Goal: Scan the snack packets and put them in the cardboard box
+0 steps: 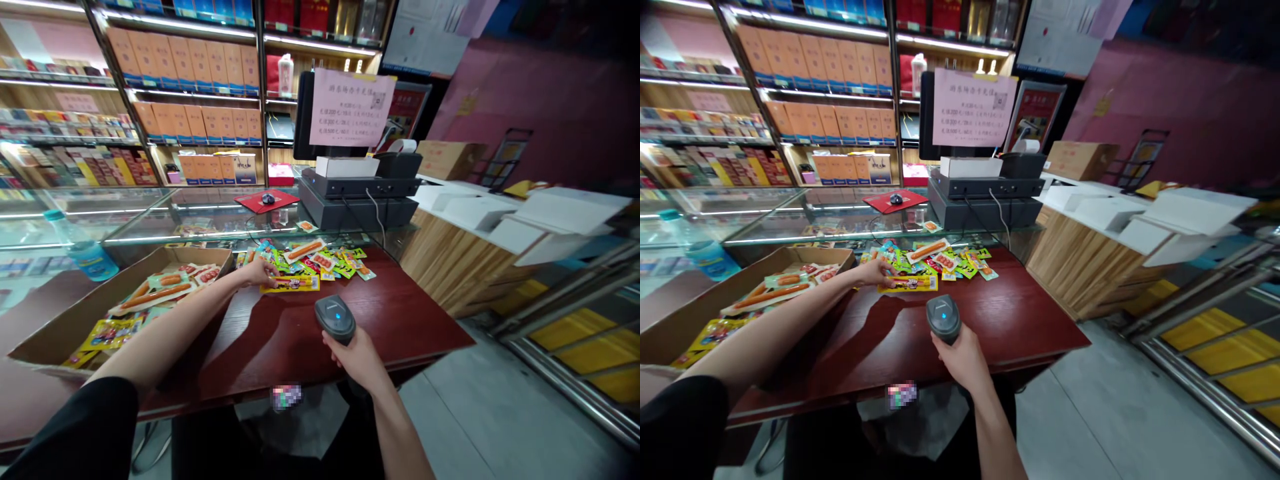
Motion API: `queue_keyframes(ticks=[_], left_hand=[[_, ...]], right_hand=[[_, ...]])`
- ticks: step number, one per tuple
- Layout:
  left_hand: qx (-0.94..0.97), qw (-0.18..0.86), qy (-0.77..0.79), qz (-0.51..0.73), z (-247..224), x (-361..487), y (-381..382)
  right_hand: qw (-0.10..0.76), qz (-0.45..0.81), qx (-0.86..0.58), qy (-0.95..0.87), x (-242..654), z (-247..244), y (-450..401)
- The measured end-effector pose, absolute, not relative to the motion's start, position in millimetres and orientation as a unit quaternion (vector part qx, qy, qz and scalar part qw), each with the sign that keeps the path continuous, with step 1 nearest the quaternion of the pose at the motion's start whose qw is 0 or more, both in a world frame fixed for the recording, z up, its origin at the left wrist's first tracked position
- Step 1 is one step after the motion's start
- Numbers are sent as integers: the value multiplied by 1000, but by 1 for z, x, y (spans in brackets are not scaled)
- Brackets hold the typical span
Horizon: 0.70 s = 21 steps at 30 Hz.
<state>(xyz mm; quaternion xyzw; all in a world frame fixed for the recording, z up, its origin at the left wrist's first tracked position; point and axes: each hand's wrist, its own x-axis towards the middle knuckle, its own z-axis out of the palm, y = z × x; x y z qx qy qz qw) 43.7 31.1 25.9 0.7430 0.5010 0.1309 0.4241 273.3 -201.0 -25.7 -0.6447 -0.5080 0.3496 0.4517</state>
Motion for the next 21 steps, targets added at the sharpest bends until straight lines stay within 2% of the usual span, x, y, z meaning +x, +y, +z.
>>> queue_keyframes(ticks=[15,21], left_hand=[[745,431,490,139,33,44,29],[752,405,494,162,49,18,35]], right_hand=[[474,348,-636,-499,274,-22,-204],[445,361,-640,-512,264,-16,-199]])
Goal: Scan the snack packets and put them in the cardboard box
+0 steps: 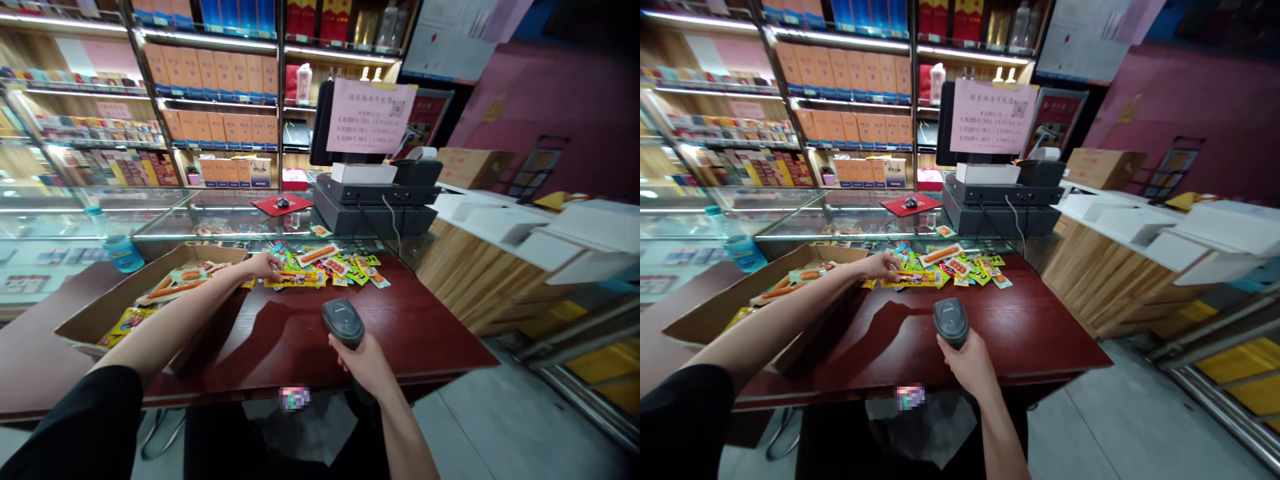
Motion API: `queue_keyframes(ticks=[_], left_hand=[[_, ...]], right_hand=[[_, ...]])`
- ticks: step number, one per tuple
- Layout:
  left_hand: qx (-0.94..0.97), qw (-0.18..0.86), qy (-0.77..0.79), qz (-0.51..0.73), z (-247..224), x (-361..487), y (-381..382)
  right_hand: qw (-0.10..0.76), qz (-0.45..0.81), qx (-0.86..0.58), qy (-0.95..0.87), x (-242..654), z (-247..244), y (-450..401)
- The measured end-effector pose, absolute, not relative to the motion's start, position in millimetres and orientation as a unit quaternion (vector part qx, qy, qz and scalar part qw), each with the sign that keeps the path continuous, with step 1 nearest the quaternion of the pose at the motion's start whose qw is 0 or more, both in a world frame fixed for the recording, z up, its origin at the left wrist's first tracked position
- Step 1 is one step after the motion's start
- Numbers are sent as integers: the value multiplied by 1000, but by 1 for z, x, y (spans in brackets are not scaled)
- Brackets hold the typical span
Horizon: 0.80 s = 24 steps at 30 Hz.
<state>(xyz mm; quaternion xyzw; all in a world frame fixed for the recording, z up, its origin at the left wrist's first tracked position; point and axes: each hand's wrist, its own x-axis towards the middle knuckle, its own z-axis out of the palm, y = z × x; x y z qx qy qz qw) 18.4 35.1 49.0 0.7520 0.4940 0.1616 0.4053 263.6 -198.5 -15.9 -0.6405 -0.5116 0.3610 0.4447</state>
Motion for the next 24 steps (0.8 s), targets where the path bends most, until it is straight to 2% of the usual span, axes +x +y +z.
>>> queue_keyframes(ticks=[6,15,19,24], left_hand=[[712,403,537,205,78,-61,26],[589,378,659,275,115,-200,-28],[560,403,658,300,124,-218,-48],[566,422,646,290,115,-200,-39]], right_hand=[[397,369,-634,-552,245,-11,-188],[379,396,-591,-591,217,-22,-166],[381,388,-584,-603,209,-23,-163],[377,396,-585,-599,209,-18,-164]])
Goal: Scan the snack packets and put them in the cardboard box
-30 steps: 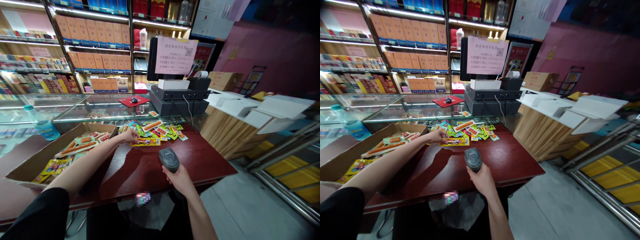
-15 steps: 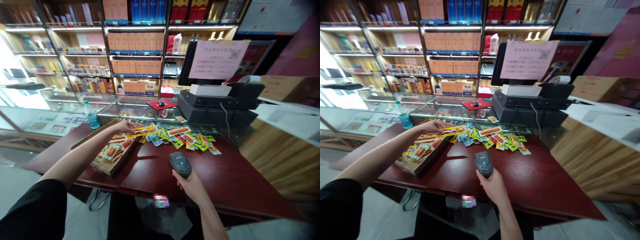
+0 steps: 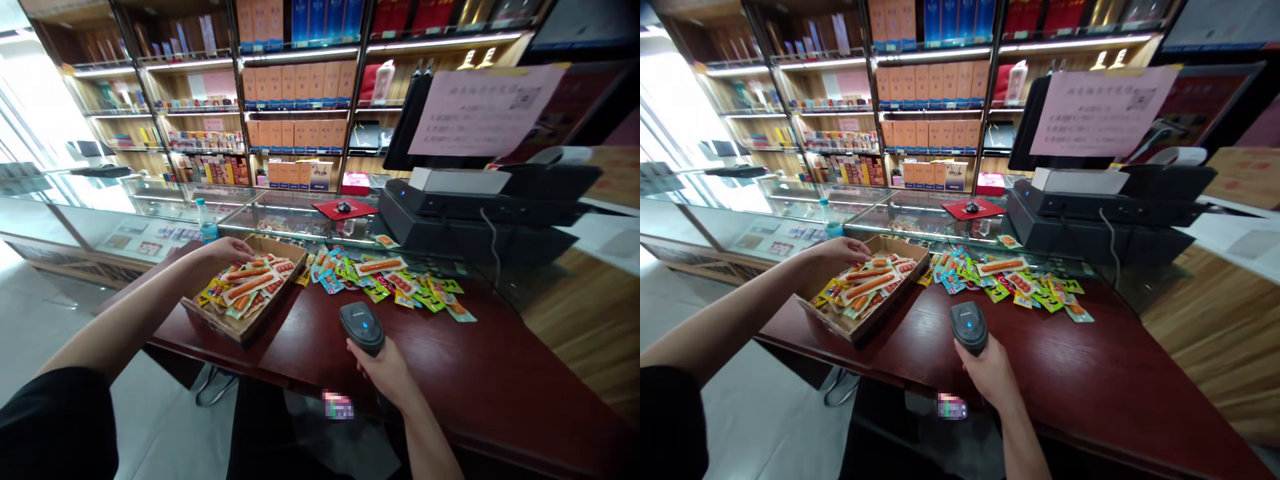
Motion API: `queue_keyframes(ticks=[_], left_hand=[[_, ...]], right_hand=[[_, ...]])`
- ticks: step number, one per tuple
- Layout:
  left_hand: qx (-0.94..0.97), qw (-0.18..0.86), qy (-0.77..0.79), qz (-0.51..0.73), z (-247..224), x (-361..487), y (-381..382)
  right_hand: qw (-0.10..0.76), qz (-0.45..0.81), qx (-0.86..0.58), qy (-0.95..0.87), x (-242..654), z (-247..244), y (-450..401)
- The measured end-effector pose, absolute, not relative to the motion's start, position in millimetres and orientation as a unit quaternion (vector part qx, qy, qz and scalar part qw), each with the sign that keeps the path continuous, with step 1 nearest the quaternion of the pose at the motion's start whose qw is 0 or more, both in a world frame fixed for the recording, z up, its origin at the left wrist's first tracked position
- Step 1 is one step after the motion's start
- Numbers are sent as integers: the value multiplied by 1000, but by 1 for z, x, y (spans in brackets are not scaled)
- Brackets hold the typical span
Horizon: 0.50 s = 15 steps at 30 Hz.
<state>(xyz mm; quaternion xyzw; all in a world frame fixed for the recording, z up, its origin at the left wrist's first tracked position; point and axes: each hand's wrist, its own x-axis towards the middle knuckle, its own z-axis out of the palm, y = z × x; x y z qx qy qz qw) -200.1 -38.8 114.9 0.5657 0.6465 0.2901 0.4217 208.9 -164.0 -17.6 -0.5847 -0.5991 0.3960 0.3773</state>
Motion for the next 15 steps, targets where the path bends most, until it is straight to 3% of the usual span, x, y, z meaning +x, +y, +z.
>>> queue_keyframes(ticks=[10,13,15], left_hand=[[678,452,539,213,71,-60,22],[714,386,565,149,55,-18,39],[746,285,595,92,43,3,49]], right_hand=[[418,387,-611,-550,238,-14,-182],[430,380,-626,-527,251,-14,-190],[436,378,-634,-514,259,-15,-194]])
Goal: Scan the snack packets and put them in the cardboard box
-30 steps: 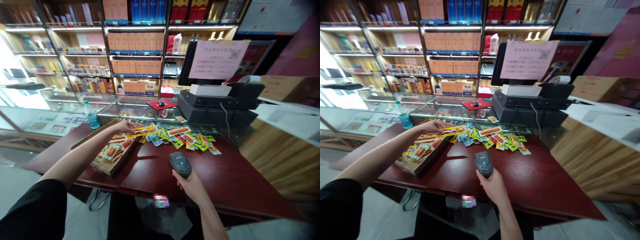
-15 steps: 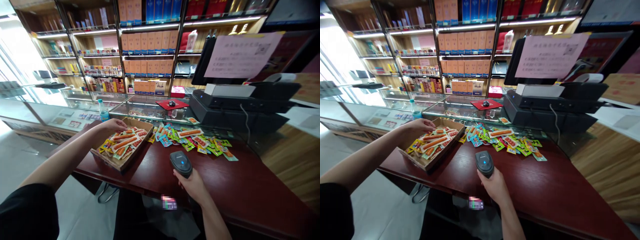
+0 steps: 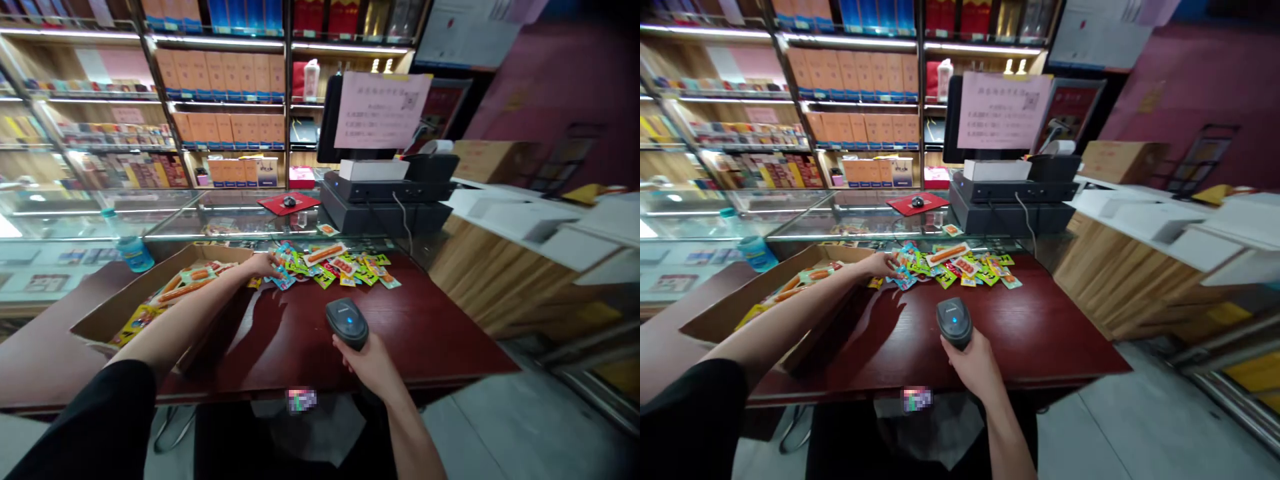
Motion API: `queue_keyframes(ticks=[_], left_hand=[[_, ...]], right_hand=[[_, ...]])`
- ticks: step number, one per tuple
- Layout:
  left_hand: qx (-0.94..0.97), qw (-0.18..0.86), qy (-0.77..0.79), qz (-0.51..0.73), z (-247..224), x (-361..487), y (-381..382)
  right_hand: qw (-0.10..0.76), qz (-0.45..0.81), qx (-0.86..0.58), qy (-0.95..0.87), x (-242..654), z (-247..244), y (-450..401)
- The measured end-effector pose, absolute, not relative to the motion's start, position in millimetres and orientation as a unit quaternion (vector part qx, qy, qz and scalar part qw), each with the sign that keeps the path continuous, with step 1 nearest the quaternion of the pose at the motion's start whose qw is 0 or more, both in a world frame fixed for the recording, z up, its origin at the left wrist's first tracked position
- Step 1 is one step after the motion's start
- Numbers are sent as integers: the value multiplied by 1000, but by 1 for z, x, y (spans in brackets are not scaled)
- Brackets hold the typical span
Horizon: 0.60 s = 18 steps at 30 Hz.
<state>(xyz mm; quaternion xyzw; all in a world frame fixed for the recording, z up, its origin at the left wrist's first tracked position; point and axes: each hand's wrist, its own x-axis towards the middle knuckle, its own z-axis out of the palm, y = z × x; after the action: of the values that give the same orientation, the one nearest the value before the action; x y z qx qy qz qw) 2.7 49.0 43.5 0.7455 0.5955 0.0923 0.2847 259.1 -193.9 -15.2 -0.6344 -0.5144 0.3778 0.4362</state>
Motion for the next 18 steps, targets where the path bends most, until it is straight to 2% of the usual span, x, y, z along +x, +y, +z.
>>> queue_keyframes(ticks=[4,10,15,18], left_hand=[[788,97,608,15,23,27,57],[803,18,595,19,2,35,42],[806,27,590,34,3,31,47],[782,131,603,86,8,26,54]], right_hand=[[447,366,-640,-506,269,-19,-199],[455,355,-635,-514,272,-23,-200],[446,356,-635,-520,268,-23,-198],[441,367,-635,-518,265,-22,-199]])
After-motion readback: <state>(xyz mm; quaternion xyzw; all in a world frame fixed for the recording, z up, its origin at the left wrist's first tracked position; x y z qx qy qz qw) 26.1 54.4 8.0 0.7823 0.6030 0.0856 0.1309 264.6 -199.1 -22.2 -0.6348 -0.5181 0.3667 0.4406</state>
